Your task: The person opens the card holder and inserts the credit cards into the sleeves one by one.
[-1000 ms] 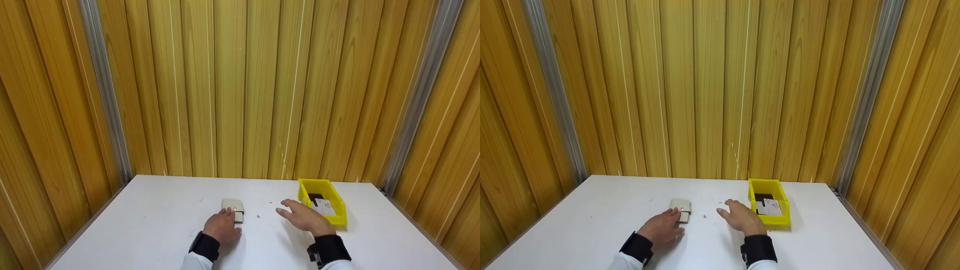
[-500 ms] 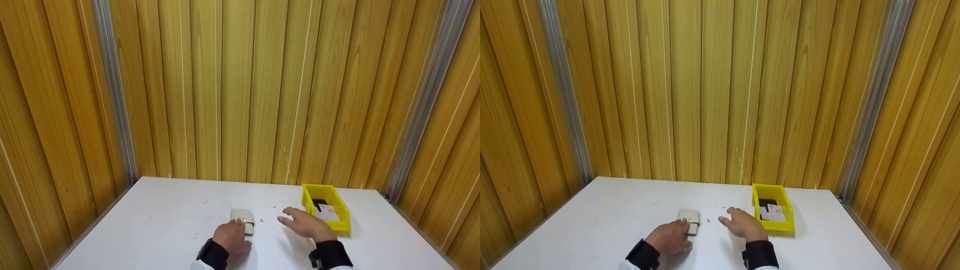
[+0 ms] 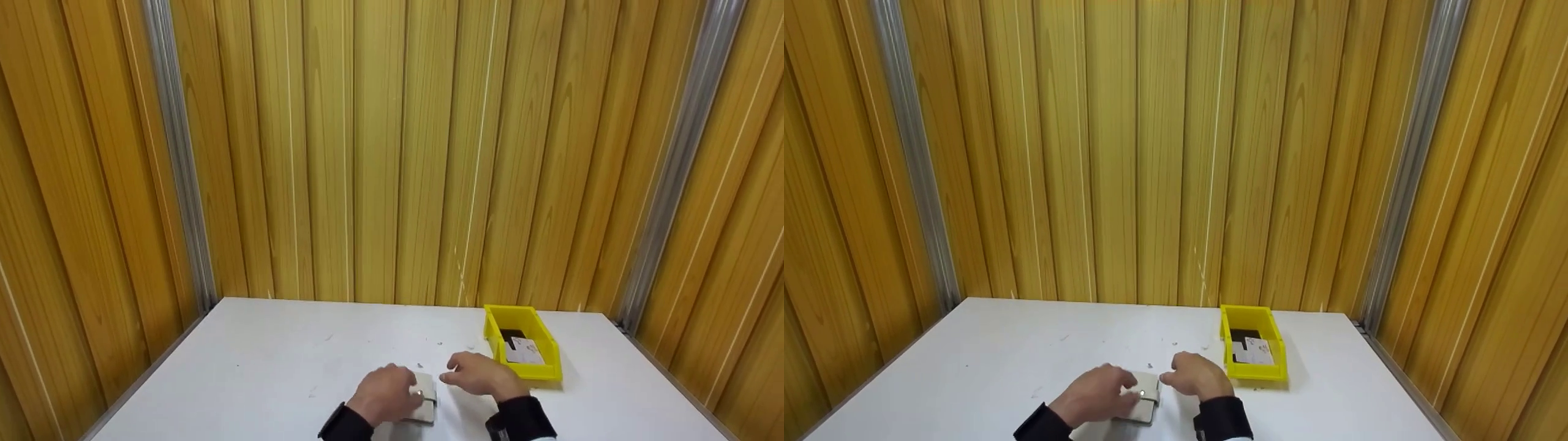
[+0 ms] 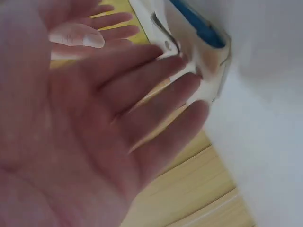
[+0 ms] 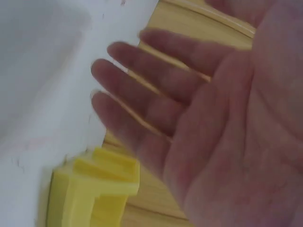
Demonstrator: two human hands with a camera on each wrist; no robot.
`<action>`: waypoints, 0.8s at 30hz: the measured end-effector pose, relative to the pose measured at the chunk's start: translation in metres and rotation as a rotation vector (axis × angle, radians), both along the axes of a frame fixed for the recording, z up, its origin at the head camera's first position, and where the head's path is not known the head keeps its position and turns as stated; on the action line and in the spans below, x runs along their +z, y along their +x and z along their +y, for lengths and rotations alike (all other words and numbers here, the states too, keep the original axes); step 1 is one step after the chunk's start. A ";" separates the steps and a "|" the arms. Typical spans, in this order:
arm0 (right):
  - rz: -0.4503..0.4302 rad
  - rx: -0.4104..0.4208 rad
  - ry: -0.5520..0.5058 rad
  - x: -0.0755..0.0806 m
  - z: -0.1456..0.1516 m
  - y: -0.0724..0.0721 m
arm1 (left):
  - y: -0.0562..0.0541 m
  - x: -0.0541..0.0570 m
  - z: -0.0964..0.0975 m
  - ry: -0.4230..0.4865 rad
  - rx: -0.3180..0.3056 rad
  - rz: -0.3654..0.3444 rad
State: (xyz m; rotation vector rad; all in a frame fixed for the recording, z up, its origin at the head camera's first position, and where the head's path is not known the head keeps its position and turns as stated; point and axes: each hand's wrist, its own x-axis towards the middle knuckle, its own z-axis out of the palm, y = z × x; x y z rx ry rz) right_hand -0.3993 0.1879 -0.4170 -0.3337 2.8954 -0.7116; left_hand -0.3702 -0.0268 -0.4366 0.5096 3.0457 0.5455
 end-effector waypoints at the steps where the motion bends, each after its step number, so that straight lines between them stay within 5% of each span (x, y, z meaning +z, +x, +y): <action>1: -0.003 -0.024 -0.015 -0.001 -0.003 -0.001 | -0.006 -0.002 -0.004 0.073 0.027 0.016; 4: -0.032 -0.096 -0.068 -0.005 -0.013 -0.002 | -0.019 -0.009 -0.013 0.247 0.111 0.040; 7: -0.095 -0.144 -0.125 -0.012 -0.022 -0.002 | -0.021 -0.017 -0.018 0.321 0.163 0.022; 16: -0.137 -0.178 -0.186 -0.019 -0.032 -0.002 | -0.020 -0.017 -0.011 0.453 0.225 -0.063; 24: -0.181 -0.137 -0.116 -0.018 -0.030 -0.002 | -0.017 -0.011 -0.010 0.516 0.254 -0.211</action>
